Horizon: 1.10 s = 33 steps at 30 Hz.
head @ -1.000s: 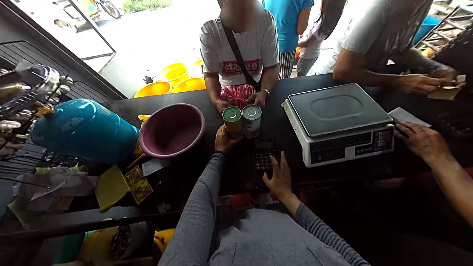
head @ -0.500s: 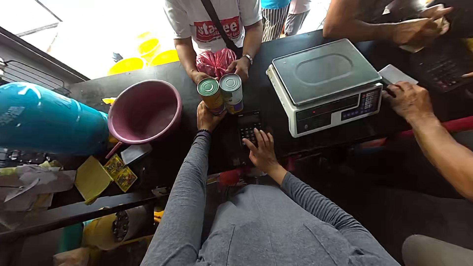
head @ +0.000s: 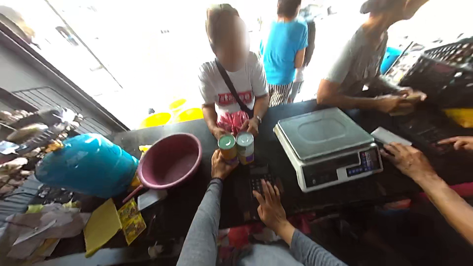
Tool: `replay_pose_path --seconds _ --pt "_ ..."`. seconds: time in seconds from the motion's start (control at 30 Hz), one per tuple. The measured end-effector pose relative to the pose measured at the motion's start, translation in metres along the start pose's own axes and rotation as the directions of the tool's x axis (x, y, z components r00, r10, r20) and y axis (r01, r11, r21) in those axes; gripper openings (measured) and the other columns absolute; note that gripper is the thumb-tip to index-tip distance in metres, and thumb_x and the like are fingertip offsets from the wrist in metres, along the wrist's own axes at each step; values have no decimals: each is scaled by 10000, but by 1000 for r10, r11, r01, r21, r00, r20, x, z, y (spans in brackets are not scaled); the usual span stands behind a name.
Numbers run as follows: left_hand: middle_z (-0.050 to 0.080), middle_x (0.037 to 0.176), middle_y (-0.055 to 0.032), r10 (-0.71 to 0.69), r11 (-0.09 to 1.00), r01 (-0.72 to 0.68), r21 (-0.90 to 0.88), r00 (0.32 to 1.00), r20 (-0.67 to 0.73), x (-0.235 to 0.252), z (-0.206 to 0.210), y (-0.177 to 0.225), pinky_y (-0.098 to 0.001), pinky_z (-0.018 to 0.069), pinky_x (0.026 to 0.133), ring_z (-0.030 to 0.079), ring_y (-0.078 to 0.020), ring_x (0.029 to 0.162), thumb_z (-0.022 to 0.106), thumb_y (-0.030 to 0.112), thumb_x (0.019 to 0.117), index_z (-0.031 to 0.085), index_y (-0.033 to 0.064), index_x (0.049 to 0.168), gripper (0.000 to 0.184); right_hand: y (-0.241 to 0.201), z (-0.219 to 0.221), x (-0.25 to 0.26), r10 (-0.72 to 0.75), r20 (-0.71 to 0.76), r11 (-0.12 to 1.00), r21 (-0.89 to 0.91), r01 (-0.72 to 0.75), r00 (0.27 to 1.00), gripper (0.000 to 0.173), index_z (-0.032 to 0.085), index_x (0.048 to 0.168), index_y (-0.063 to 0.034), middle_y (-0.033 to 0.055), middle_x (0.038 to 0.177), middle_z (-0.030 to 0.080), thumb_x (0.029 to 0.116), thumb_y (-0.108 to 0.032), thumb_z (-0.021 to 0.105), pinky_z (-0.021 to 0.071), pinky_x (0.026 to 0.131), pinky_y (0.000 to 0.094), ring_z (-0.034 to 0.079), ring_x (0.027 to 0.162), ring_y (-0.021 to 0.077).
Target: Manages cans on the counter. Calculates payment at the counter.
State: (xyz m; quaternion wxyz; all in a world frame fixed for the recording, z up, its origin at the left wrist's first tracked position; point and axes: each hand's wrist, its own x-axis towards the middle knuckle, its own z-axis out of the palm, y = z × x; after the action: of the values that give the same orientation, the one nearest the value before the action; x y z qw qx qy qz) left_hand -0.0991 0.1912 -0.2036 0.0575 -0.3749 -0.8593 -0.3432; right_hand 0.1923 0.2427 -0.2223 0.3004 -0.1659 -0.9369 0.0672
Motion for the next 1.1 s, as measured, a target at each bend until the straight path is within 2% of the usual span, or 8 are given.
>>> replay_pose_path --seconds 0.17,0.3,0.47,0.53,0.67,0.83,0.97,1.1 --pt "490 1517 -235 11 999 -10 -44 1000 13 -2 -2 -2 -534 204 1254 353 -436 1476 833 623 656 651 36 1340 920 2 2 -4 -30 -20 998 -52 29 999 427 709 1263 -186 214 1502 521 855 -213 585 373 1113 621 518 1368 417" --pt "444 1559 -227 -20 999 23 -37 998 68 -2 -8 2 -542 160 1258 287 -442 1507 826 623 664 651 48 1349 911 2 -1 -1 -17 53 999 -39 19 998 460 733 1265 -203 207 1500 530 816 -198 630 373 1102 652 513 1370 436" --pt "382 1604 -217 -26 1000 23 16 989 144 0 -9 3 -545 103 1263 230 -420 1535 773 652 694 593 60 1418 953 5 7 -4 0 -35 999 -37 -1 999 460 698 1298 -226 214 1469 550 873 -231 520 367 1112 624 525 1357 424" --pt "387 1598 -226 -19 1000 16 24 991 136 0 -8 3 -549 95 1263 234 -426 1533 772 682 684 590 51 1419 986 6 8 -5 -3 -45 999 -38 1 999 459 677 1314 -239 214 1464 551 890 -236 501 363 1113 619 525 1354 420" --pt "397 1588 -233 -39 999 36 28 993 114 -2 -7 4 -520 116 1269 244 -427 1529 809 693 643 602 32 1399 1025 4 2 -2 3 35 1000 -18 -3 999 450 742 1250 -232 190 1474 560 833 -198 574 366 1099 658 522 1361 431" --pt "430 1572 -222 -23 998 17 58 995 100 -1 -3 2 -530 149 1261 283 -437 1512 774 691 687 586 43 1422 998 4 5 -3 -2 5 999 -48 3 1000 460 700 1288 -232 189 1472 556 858 -225 535 356 1116 631 523 1363 410" --pt "445 1564 -215 -7 999 3 50 996 93 -2 -1 0 -548 144 1258 295 -440 1506 762 682 704 582 50 1431 980 3 3 -4 -3 34 998 -60 5 999 452 741 1256 -246 169 1477 564 847 -221 550 360 1111 639 522 1369 408" --pt "457 1562 -193 -5 999 0 48 995 101 -2 -5 3 -529 142 1262 300 -409 1512 761 667 717 580 59 1433 957 4 6 -5 -2 -14 998 -55 1 1000 466 699 1293 -236 183 1465 565 858 -229 533 362 1110 628 525 1361 408"
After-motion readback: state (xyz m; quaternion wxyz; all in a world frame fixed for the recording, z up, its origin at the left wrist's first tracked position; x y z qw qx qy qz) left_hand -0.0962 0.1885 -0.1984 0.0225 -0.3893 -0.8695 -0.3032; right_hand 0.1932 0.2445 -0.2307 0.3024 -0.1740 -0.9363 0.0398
